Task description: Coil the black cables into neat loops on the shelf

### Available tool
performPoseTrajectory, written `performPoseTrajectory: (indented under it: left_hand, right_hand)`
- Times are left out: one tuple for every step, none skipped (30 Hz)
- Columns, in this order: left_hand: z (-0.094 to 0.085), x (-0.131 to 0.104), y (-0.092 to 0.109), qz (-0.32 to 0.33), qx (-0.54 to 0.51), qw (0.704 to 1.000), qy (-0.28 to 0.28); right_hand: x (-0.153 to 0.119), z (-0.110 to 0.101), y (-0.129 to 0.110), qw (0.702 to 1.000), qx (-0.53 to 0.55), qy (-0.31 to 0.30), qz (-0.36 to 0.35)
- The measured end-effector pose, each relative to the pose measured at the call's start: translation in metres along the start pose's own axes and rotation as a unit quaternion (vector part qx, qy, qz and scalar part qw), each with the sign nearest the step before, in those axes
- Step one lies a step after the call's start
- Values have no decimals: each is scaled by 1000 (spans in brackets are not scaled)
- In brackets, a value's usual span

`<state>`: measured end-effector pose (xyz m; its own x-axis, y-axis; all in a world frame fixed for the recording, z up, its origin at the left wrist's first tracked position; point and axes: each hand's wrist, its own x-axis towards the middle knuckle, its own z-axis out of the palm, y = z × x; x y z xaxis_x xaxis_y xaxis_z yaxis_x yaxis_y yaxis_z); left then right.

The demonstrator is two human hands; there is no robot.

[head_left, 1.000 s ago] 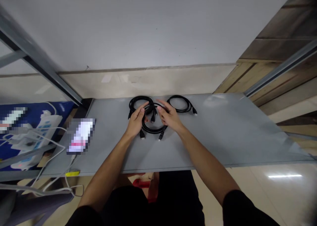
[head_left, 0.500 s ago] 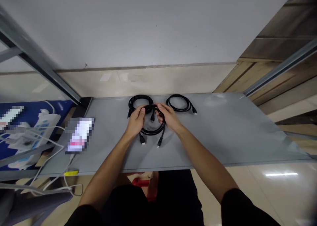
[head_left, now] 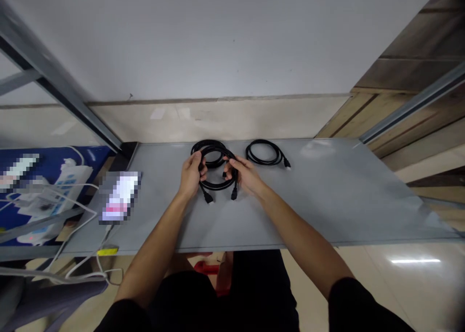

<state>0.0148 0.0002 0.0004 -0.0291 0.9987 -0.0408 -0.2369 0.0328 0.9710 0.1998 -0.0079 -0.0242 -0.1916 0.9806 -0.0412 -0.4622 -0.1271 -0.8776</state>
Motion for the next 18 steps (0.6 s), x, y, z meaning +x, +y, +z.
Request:
performPoseTrajectory:
  left_hand:
    - [0,0,-2,4,17,1000,-10]
    - [0,0,-4,8,33,999,-23]
    - [1,-1,-6,14,49,998,-36]
    - [2,-1,-8,20,63,997,-48]
    - [3,-1,-9,29,73,995,-57]
    - [4,-2,-11,39,80,994,-64]
    - [5,-2,-14,48,87,993,-68]
    - [5,-2,-16,51,95,992,-71]
    - [5,-2,-18,43,105,990,-77]
    - [5,-2,-20,25,120,989,-87]
    - [5,-3,-21,-2,136,986,-98]
    - [4,-3,-23,-29,154,982,-106]
    - [4,-4,-24,-52,171,978,-107]
    - [2,-4,-25,-65,188,975,-102]
    - [1,-4,-25,-67,206,972,-93]
    - [0,-4,-25,-56,223,970,-84]
    - [-2,-4,-25,-37,238,967,-77]
    - [-3,-4,-25,-12,252,965,-75]
  right_hand:
    - [1,1,4,1000,-11,14,-12]
    - [2,2,7,999,-24,31,-24]
    - [3,2,10,997,-40,51,-35]
    - [3,3,12,995,-56,74,-45]
    - [4,4,14,991,-70,97,-55]
    - [4,4,14,988,-78,119,-64]
    - [5,4,14,985,-79,138,-71]
    - [6,3,13,983,-71,153,-77]
    - [6,3,12,981,-57,167,-84]
    - [7,2,10,979,-40,178,-91]
    - [8,1,8,978,-23,186,-96]
    - [8,0,7,977,-8,188,-100]
    - [8,-1,5,978,5,184,-100]
    - [8,-1,4,979,14,176,-97]
    - [8,-2,4,982,17,166,-92]
    - [7,-2,4,984,14,157,-87]
    - [6,-1,4,985,5,150,-84]
    - [5,-1,4,986,-8,147,-83]
